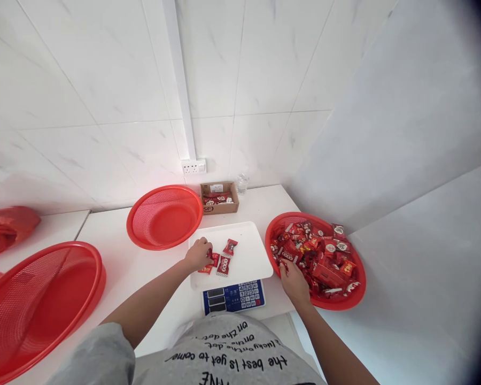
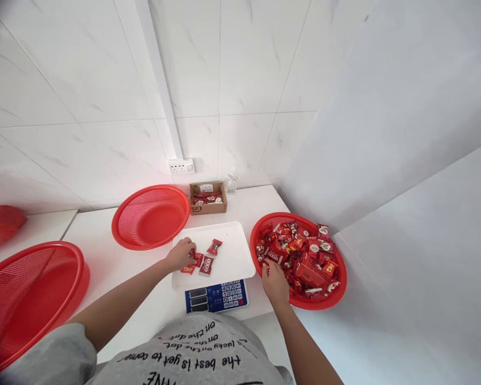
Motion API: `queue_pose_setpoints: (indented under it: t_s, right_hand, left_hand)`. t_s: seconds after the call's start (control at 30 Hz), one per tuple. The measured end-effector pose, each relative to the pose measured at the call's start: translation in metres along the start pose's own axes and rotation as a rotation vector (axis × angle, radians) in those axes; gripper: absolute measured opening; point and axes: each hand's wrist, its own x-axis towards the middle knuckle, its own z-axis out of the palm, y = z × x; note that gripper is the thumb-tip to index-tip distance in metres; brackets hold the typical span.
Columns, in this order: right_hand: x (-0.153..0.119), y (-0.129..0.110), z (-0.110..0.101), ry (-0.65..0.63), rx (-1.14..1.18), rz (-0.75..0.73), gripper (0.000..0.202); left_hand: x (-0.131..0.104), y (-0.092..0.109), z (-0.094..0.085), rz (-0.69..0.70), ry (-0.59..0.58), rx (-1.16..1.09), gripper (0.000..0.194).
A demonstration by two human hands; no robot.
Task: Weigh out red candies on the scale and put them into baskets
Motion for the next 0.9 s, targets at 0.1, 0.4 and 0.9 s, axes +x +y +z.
queue_pose_setpoints:
  t_s: [0.1,0.4,0.9]
  right_hand:
    - [0.001,0.001,0.001,0.002,-0.003,-0.002,0.046]
    - [0.002,0.004,0.003,-0.002,0.002,-0.007,0.046]
    - [0.003,0.005,0.004,-0.028,0.022,0.02,0.046]
  left_hand:
    - [0.0,-0.003,-0.004,-0.048,0.052,-0.076,0.023]
    - [-0.005,-0.01,-0.022,-0.286,0.099,-0.632,0.037]
    - [-0.017,-0.03,-0.035,-0.495,0.264,-1.403,0.034]
